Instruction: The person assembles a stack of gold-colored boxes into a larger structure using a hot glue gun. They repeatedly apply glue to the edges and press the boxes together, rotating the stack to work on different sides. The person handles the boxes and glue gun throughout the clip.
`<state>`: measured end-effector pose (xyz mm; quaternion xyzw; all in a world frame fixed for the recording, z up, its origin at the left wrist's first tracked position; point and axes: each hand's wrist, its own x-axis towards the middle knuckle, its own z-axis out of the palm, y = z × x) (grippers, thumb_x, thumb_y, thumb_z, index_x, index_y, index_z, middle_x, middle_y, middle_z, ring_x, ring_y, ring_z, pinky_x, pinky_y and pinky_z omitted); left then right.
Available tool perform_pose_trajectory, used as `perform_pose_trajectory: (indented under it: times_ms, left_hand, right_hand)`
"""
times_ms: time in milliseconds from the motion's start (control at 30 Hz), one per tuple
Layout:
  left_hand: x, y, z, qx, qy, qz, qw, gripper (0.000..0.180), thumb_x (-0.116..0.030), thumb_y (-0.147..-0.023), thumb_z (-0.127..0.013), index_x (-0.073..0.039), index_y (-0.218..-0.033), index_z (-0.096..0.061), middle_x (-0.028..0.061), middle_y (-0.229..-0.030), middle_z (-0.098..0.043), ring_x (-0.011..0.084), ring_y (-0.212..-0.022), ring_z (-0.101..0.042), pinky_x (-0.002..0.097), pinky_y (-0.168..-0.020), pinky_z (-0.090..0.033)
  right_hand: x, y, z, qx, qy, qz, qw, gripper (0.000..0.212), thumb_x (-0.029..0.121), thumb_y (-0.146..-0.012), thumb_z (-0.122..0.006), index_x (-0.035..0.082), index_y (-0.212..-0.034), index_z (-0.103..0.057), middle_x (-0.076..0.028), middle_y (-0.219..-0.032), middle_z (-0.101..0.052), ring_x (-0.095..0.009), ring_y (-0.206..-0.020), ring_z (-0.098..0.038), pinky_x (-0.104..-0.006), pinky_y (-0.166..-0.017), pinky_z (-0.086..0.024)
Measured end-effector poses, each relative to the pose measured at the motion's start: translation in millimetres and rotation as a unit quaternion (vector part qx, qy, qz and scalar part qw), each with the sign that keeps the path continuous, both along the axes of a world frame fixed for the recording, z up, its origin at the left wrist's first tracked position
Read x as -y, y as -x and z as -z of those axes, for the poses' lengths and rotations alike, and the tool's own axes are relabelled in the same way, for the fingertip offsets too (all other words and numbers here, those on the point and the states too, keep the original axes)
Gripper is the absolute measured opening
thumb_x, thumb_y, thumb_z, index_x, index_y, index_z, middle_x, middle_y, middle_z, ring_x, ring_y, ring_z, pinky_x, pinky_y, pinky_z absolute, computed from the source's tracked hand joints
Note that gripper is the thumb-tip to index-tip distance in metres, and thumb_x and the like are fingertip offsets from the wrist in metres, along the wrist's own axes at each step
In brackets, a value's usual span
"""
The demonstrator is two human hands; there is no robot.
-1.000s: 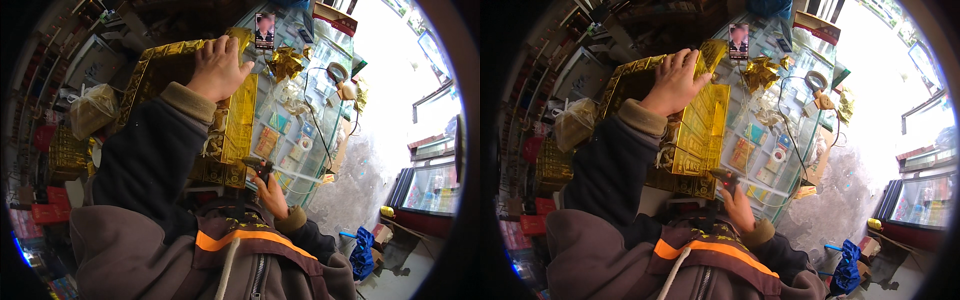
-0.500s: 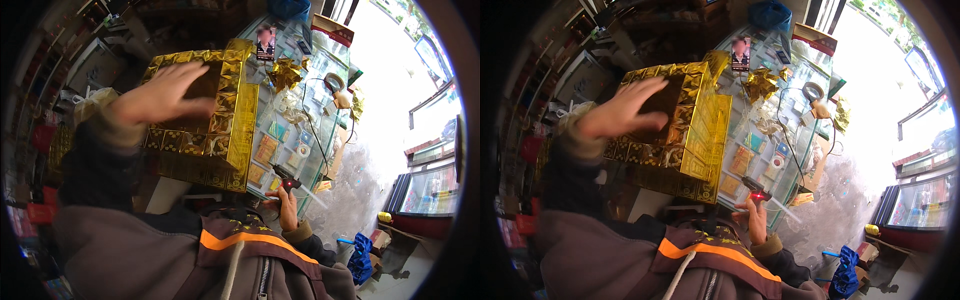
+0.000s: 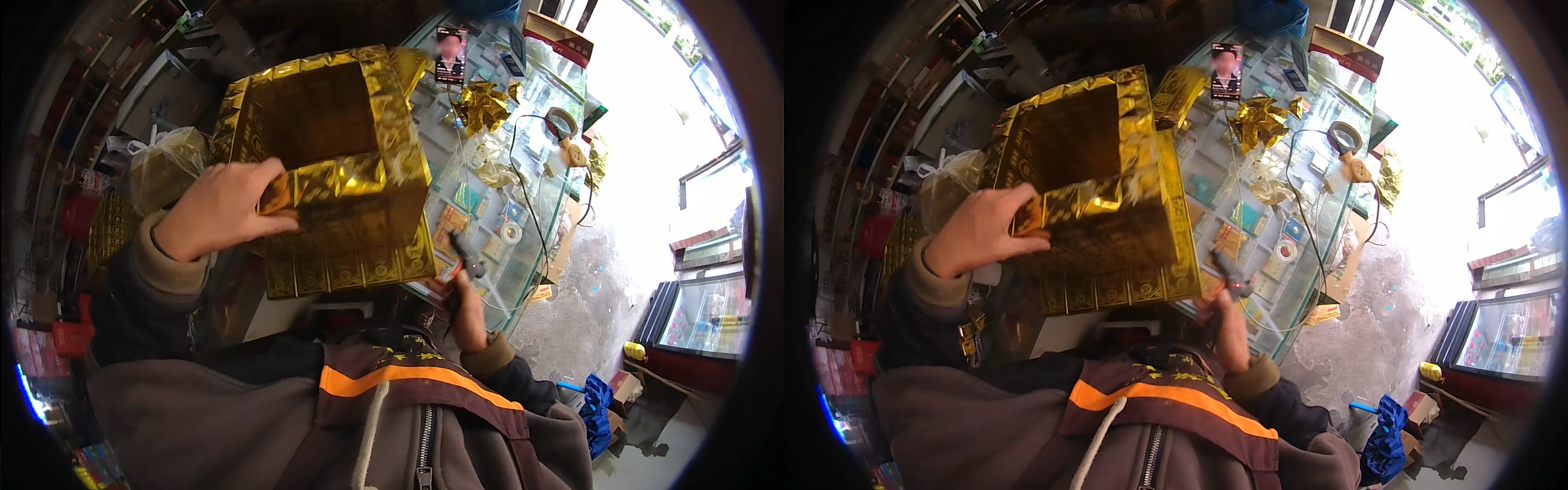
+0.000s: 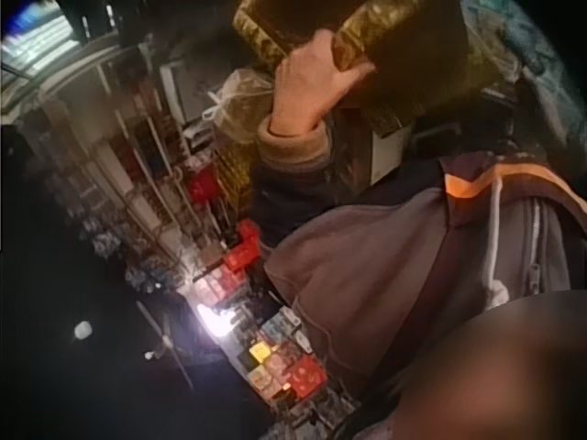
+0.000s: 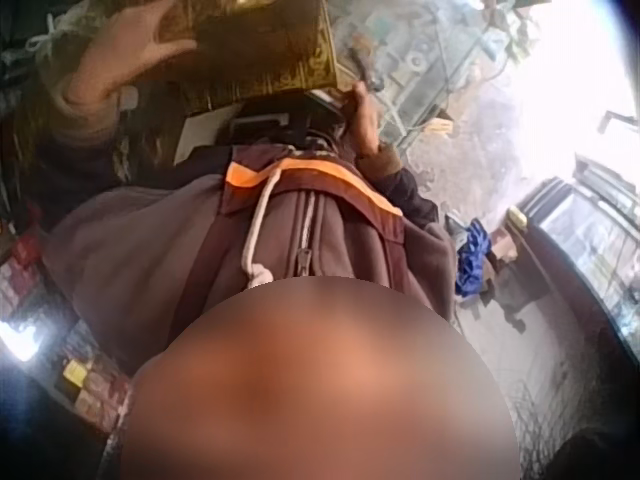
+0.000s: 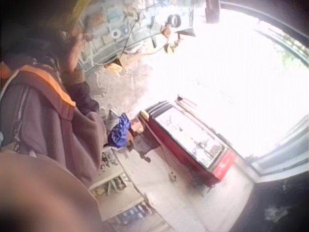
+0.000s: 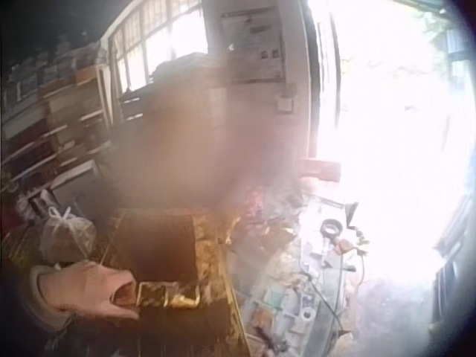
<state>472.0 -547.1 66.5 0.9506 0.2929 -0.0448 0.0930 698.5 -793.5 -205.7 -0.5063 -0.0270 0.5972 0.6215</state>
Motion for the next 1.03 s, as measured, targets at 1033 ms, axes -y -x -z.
perform_pose_trajectory:
  times_ms: [1033]
  left_hand:
    - [-105,-91,154,-0.003,0.653,-0.121,0.748,0.044,-0.023,-0.104,-0.057,-0.003,-0.143,-0.052,0.0111,-0.129,-0.066,0.0266,-0.112,-0.065,0.0416,-0.099,-0.054]
  right_hand:
    - [-131,-103,33,0.176,-0.105,0.120,0.971,0.046,0.046,-0.103,-0.056,0.001,-0.094,-0.061,-0.010,-0.105,-0.066,-0.017,-0.094,-0.064,-0.0318,-0.081,-0.055]
